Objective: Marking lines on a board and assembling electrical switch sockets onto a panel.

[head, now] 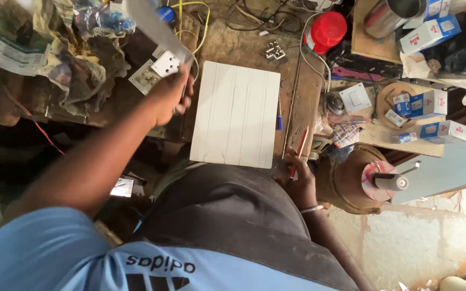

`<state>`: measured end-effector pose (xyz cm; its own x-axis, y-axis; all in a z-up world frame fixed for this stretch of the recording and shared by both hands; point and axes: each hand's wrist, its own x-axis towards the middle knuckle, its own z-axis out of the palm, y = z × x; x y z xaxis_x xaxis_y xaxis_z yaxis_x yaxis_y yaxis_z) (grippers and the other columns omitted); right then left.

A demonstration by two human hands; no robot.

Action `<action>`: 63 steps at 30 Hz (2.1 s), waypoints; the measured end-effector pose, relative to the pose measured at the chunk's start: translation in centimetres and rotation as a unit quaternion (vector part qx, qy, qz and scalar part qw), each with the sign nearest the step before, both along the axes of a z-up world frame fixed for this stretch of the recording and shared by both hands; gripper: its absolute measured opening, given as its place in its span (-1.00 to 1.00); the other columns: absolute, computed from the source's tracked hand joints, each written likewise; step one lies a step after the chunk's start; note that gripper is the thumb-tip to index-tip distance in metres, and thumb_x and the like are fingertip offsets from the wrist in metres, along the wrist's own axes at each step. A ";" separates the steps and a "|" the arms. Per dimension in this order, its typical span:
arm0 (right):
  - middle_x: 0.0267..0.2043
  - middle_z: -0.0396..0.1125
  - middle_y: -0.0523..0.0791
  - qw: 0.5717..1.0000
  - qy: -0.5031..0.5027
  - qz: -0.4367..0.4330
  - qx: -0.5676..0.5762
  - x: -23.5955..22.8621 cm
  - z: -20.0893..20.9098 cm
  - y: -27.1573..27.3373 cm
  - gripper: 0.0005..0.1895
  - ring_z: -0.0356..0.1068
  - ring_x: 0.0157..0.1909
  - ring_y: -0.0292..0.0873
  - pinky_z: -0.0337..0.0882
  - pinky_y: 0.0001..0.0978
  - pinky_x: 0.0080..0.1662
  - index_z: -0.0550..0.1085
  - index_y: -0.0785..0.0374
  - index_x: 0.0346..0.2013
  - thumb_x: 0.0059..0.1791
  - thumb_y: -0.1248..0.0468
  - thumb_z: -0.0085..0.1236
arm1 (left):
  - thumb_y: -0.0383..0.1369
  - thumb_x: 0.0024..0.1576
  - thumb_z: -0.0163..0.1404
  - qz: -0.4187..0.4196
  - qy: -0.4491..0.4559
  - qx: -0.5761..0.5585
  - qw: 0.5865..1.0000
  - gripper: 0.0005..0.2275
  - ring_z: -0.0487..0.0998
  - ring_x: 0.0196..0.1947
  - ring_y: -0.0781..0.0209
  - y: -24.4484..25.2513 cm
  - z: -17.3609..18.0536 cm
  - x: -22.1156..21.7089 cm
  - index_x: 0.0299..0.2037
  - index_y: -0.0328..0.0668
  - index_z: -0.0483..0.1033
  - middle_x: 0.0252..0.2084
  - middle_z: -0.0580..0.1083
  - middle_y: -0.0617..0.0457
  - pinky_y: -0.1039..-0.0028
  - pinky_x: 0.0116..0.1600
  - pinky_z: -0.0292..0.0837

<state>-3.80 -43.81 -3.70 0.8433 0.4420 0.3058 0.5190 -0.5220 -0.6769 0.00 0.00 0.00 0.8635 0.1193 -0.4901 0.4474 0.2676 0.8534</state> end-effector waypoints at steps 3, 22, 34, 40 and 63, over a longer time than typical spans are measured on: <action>0.28 0.38 0.00 0.999 0.026 0.017 0.009 0.6 1.0 1.2 -0.23 0.49 0.15 0.04 0.51 -0.20 0.12 0.40 0.32 0.18 -0.26 0.27 0.54 | 0.20 0.19 -0.14 0.004 0.014 -0.024 1.000 -0.56 0.33 -0.53 0.38 -1.2 -0.3 -4.7 -0.23 -0.02 0.37 -0.30 0.43 0.20 0.56 -0.49 0.18; 0.28 0.38 -0.04 0.990 -0.058 0.056 -0.114 0.5 2.8 4.2 -0.40 0.47 0.09 0.08 0.48 -0.11 0.03 0.43 0.22 0.09 -0.18 0.17 0.43 | 0.10 0.21 -0.02 0.240 0.021 -0.188 0.952 -0.65 0.32 -0.54 0.30 1.1 -0.6 -14.1 -0.18 0.02 0.35 -0.47 0.35 0.15 0.49 -0.48 0.17; 0.36 0.32 -0.18 0.987 0.041 0.027 -0.156 1.2 2.2 3.8 -0.35 0.51 0.04 0.01 0.51 -0.12 -0.01 0.41 0.07 0.17 -0.19 0.12 0.42 | -0.31 0.29 0.07 0.299 -0.189 -0.080 0.932 -0.82 0.48 -0.40 0.21 0.8 11.6 -17.8 -0.06 -0.06 0.31 -0.32 0.41 0.08 0.29 -0.26 0.50; 0.41 0.24 -0.16 0.980 0.082 0.012 -0.180 0.6 3.9 4.7 -0.36 0.51 0.04 0.01 0.51 -0.13 0.00 0.39 0.09 0.18 -0.17 0.15 0.40 | -0.24 0.49 0.02 0.207 -0.352 0.384 0.828 -0.72 0.45 -0.27 0.07 5.0 5.4 -18.1 0.09 -0.21 0.18 -0.19 0.39 -0.06 0.23 -0.10 0.46; 0.35 0.36 0.00 0.983 0.039 0.000 -0.182 0.7 1.8 4.2 -0.31 0.53 0.07 0.01 0.56 -0.24 0.01 0.41 0.24 0.20 -0.23 0.33 0.39 | -0.26 -0.01 0.11 -0.359 -0.224 0.589 0.689 -0.77 0.55 -0.24 -0.10 14.3 -5.9 -28.8 -0.21 -0.18 0.54 -0.25 0.49 -0.05 0.13 -0.20 0.48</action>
<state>-3.09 -39.58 -1.88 0.8580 0.5099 0.0627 0.4733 -0.7370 -0.4825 -28.83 14.31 -5.93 0.9400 -0.3309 -0.0835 -0.2758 -0.8806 0.3853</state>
